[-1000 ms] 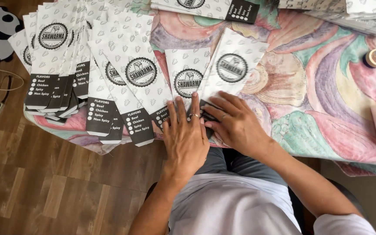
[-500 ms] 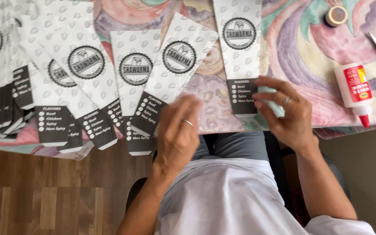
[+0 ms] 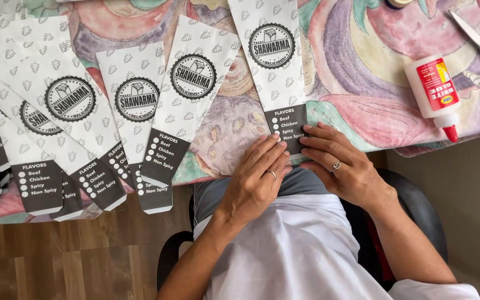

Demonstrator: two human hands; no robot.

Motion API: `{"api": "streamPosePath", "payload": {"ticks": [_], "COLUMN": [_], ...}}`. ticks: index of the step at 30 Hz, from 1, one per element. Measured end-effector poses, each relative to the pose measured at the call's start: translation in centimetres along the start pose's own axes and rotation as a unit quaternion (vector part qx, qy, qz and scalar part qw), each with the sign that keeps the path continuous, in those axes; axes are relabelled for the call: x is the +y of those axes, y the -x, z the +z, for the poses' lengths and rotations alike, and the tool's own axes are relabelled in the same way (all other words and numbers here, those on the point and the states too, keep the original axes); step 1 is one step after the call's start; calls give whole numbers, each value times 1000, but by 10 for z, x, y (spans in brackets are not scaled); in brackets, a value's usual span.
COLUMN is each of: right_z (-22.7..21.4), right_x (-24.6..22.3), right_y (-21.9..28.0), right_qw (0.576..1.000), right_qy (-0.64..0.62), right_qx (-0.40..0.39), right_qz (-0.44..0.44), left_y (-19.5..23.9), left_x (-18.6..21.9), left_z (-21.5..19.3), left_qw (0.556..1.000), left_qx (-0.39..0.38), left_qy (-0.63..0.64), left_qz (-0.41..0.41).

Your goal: The person folds printed paper wrappers into small rectangular packages and applies glue to seal the edges. They handle multiple wrappers, aligning and pressing the glued seams to form finished packages.

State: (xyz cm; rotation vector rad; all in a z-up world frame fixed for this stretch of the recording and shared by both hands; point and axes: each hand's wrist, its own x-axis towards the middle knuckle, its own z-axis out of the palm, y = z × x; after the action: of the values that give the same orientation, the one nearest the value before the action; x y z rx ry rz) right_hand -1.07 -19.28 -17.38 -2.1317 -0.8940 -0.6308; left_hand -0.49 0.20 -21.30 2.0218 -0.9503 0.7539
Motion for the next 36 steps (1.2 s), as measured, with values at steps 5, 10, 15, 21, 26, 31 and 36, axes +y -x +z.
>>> {"api": "streamPosePath", "payload": {"ticks": [5,10,15,21,26,31,36], "right_z": [0,2,5,0,-2,-9,-3], "right_x": [0,2,3,-3,-6,-7,-10], "right_y": [-2,-1,4,-2,-4,-2,4], "right_qw": [1000,999,993,974,974,961,963], "right_qy": [-16,-34,-39,-64,-70,-112,-115], "right_qx": [25,41,44,26,19,-41,6], "right_qz": [0,9,105,215,214,249,246], "left_y": [-2,-6,-10,-20,-19,-15,-8], "left_x": [3,7,14,18,19,17,18], "left_z": [1,5,13,8,9,-2,8], "left_qw": [1000,998,988,976,968,948,960], "left_qx": [28,48,82,55,55,7,11], "left_qy": [13,16,13,50,85,151,106], "left_qz": [-5,-28,-128,-204,-231,-280,-260]}}
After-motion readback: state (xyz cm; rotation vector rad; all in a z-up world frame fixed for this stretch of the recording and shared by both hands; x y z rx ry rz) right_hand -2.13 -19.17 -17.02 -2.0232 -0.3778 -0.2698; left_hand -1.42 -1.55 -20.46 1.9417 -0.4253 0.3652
